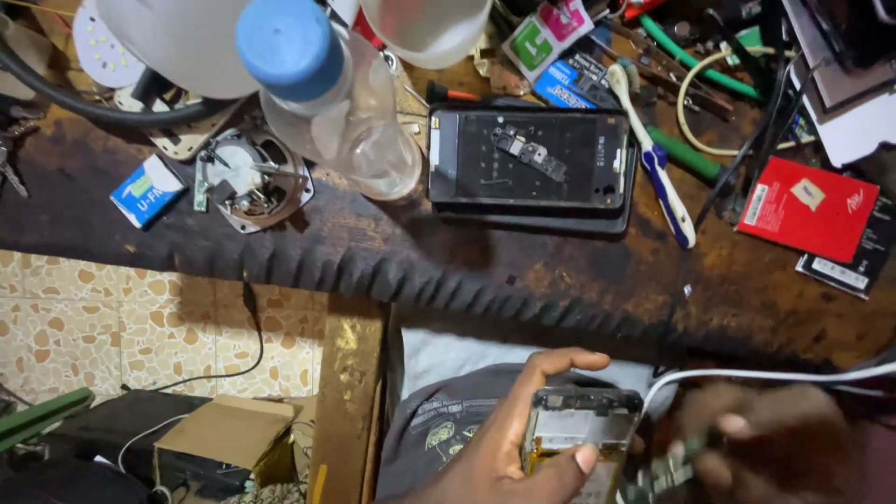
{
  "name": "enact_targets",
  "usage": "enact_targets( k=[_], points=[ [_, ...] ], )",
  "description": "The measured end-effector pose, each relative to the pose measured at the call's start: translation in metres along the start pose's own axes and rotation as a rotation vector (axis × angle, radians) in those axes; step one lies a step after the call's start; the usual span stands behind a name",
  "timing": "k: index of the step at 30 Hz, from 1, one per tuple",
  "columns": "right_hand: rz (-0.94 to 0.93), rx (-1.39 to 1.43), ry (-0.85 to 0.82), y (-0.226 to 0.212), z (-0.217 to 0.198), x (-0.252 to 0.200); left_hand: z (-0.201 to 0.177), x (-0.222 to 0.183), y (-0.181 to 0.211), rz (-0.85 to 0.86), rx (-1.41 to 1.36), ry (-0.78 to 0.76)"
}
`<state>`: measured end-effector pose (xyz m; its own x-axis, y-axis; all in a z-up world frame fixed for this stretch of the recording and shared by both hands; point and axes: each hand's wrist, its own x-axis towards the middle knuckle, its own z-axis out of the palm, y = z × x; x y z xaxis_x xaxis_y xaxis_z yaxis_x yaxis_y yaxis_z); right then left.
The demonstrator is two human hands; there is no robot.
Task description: Disassembling and reassembling the internal components of a smartphone on a workbench.
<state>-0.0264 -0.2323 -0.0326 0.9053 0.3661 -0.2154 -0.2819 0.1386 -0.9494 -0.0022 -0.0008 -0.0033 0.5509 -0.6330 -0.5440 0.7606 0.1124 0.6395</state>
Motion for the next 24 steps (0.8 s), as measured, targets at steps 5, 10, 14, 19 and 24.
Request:
enact_targets(
  k=[5,10,14,19,24],
  points=[
    [-0.335,-0.219,0.217,0.011,0.028,-0.004,0.002,-0.003,-0.017,0.194,0.0,0.021],
    [-0.463,-0.592,0.357,0.023,0.049,-0.003,0.007,0.003,-0.037,0.181,-0.143,0.012],
    [-0.502,-0.557,0.499,0.027,0.063,0.001,0.008,-0.001,-0.032,0.11,-0.225,-0.036],
    [-0.537,-0.646,0.458,0.034,0.062,-0.005,0.005,-0.003,-0.045,0.213,-0.169,-0.044],
    [-0.391,-0.636,0.502,0.032,0.069,-0.007,0.003,0.001,-0.049,0.231,-0.256,-0.068]
  ],
)
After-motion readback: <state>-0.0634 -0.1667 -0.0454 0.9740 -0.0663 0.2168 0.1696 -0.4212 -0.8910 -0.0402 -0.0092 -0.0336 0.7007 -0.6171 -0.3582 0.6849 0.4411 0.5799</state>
